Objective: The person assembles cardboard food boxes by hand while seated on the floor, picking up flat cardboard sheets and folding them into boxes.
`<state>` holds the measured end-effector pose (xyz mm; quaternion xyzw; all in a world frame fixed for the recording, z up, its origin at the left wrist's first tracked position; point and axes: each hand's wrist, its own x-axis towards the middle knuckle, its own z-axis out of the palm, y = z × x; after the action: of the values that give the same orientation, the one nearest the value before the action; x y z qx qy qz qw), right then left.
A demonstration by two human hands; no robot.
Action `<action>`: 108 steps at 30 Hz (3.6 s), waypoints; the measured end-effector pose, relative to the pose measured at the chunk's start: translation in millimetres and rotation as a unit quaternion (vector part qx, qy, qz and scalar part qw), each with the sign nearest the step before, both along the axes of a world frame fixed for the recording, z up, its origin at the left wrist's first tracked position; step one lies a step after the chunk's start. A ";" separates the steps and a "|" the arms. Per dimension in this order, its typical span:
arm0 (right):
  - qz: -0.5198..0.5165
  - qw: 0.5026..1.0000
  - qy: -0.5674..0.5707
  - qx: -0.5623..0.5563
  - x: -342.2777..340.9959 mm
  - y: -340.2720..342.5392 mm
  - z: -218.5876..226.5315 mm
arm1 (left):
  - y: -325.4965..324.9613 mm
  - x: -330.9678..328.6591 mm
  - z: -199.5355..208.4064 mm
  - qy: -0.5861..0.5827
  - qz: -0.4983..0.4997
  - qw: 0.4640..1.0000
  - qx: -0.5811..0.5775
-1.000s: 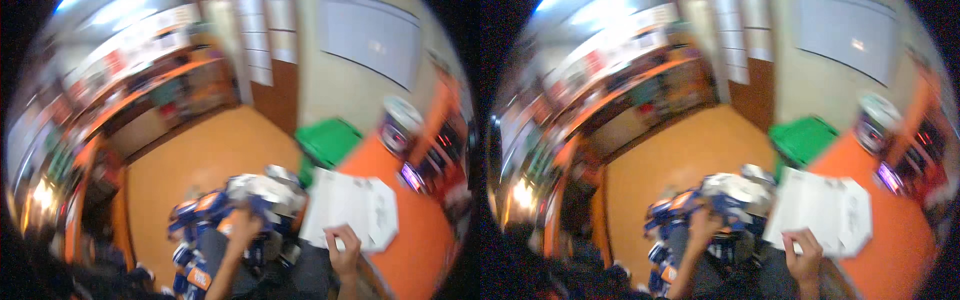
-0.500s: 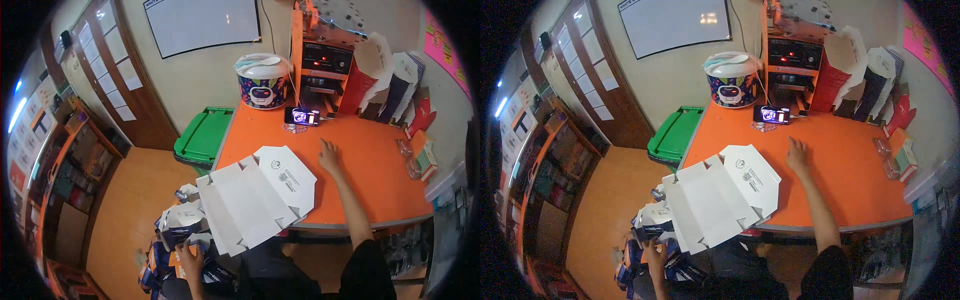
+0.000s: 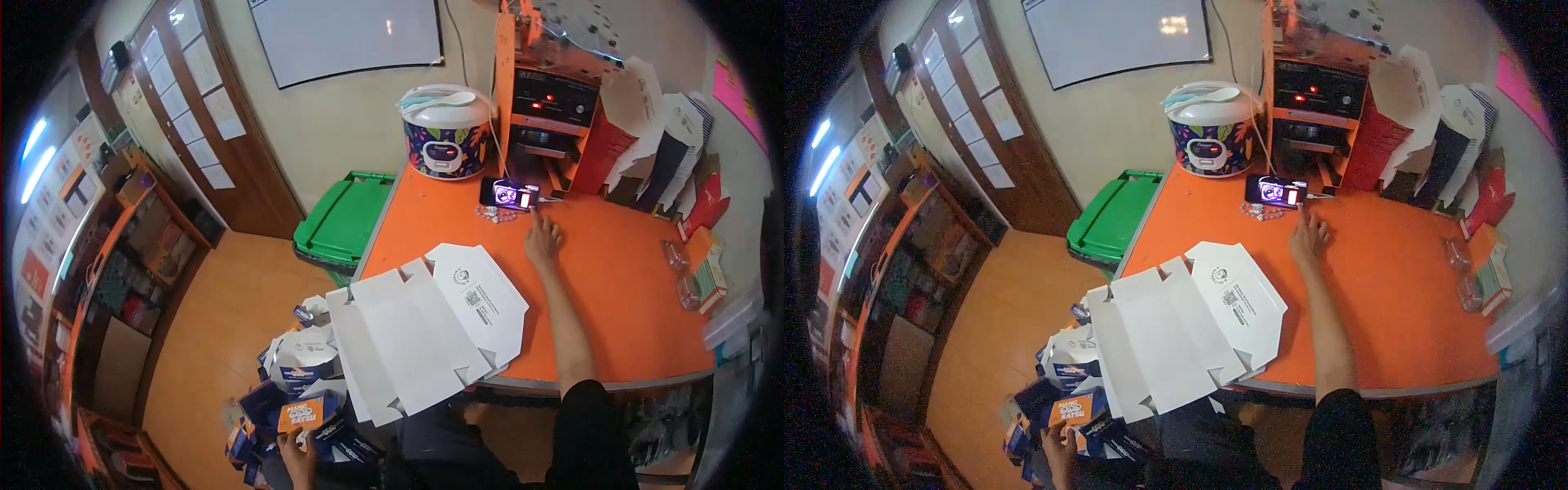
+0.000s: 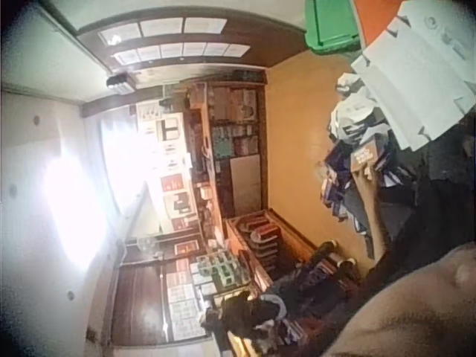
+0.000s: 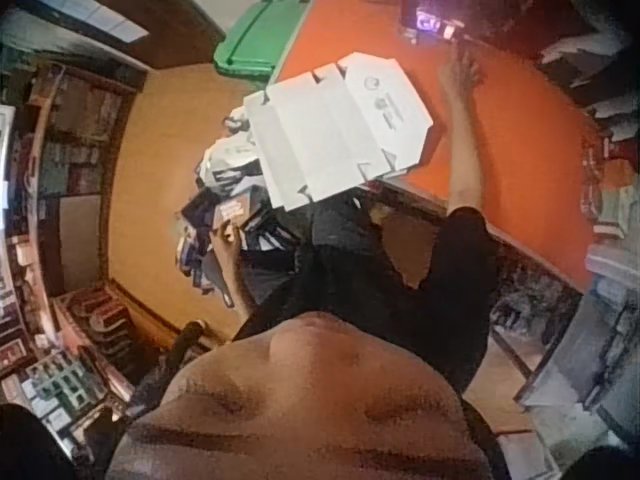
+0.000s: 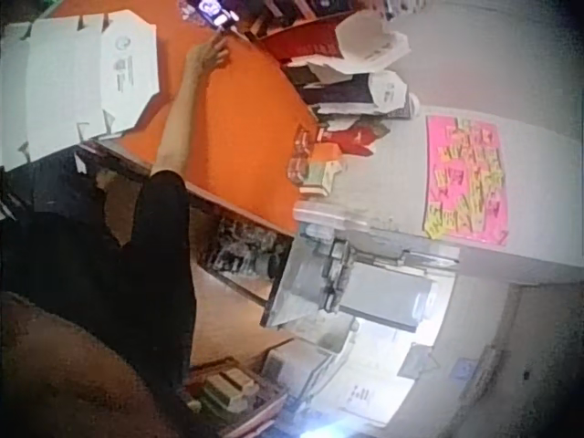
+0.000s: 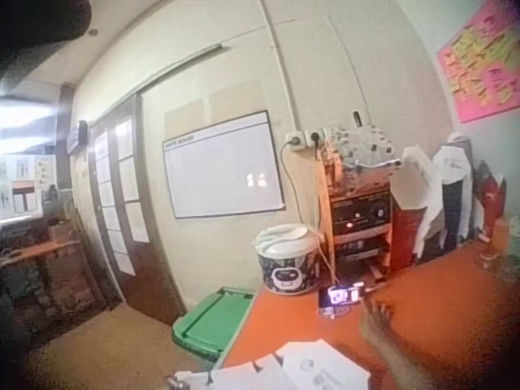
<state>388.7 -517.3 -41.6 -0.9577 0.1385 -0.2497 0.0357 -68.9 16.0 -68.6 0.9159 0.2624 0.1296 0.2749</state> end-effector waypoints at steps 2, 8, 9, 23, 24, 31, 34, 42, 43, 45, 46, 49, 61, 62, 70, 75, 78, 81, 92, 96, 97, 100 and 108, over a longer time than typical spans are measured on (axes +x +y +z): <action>0.006 1.000 0.018 -0.014 0.4 -6.9 0.0 | -9.3 3.0 5.9 -0.034 0.016 0.999 -0.033; 0.045 0.998 0.015 0.033 5.9 -43.1 11.4 | -36.1 14.5 37.5 -0.050 0.005 0.996 -0.067; 0.065 0.995 -0.017 0.073 9.2 -51.5 15.2 | -37.6 16.2 37.0 -0.055 0.017 0.996 -0.074; 0.420 0.873 0.240 -0.057 -253.9 322.8 117.6 | -82.5 0.9 47.9 -0.103 -0.113 0.972 -0.179; 0.427 0.867 0.248 -0.064 -247.8 323.3 106.7 | -79.5 -6.3 49.2 -0.109 -0.085 0.975 -0.176; 0.481 0.834 0.043 0.265 -200.3 249.9 90.2 | -62.0 -10.3 51.8 -0.179 -0.055 0.940 -0.286; 0.379 0.859 -0.059 0.340 -271.7 230.3 151.8 | -73.2 20.4 84.2 -0.206 -0.153 0.823 -0.507; 0.709 0.704 -0.006 0.033 -415.2 279.5 187.4 | -119.1 57.0 118.4 -0.354 -0.253 0.703 -0.562; 0.700 0.714 -0.016 0.007 -397.5 272.7 190.3 | -113.5 44.1 127.7 -0.313 -0.277 0.747 -0.518; 0.623 0.770 -0.133 0.025 -404.9 309.1 220.6 | -101.5 7.8 131.4 -0.266 -0.264 0.802 -0.465; 0.624 0.769 -0.135 0.024 -408.4 319.0 229.4 | -103.5 -9.0 139.8 -0.300 -0.263 0.809 -0.432; 0.636 0.739 -0.173 0.138 -397.7 321.1 234.7 | -102.2 -28.8 159.8 -0.361 -0.236 0.799 -0.419; 0.692 0.639 -0.152 0.299 -418.0 333.2 200.2 | -86.8 -55.5 186.0 -0.352 -0.132 0.896 -0.237; 0.697 0.664 -0.141 0.232 -417.0 331.4 204.5 | -83.4 -53.9 189.3 -0.357 -0.118 0.902 -0.213; 0.613 0.715 -0.276 0.191 -410.1 345.8 220.7 | -114.3 -62.2 182.8 -0.388 0.068 0.915 0.088; 0.702 0.659 -0.054 0.265 -424.4 357.3 170.2 | -114.3 -35.7 159.7 -0.416 -0.010 0.855 -0.310; 0.712 0.630 -0.005 0.310 -425.8 353.2 175.3 | -112.4 -32.4 148.4 -0.403 0.000 0.846 -0.349; 0.562 0.603 0.145 0.547 -428.3 347.5 174.0 | -98.2 -37.3 147.7 -0.381 0.024 0.853 -0.357; 0.732 0.600 -0.086 0.313 -406.5 378.1 138.1 | -83.7 -31.7 152.0 -0.431 0.169 0.856 -0.228; 0.697 0.607 0.011 0.381 -417.2 359.8 164.8 | -84.5 -29.0 126.3 -0.430 0.132 0.862 -0.234; 0.683 0.609 0.058 0.398 -418.5 357.6 167.5 | -84.8 -27.0 117.7 -0.443 0.110 0.850 -0.262; 0.748 0.598 -0.032 0.288 -405.1 363.8 152.9 | -79.1 -32.5 144.0 -0.353 0.154 0.876 -0.291; 0.783 0.593 0.016 0.188 -402.9 373.3 158.3 | -68.8 -33.8 150.9 -0.379 0.223 0.859 -0.263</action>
<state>-14.2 -144.0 116.7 -0.6737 -0.6201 -0.0785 0.3943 -102.7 -52.7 82.3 0.6064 0.3597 0.4509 0.5473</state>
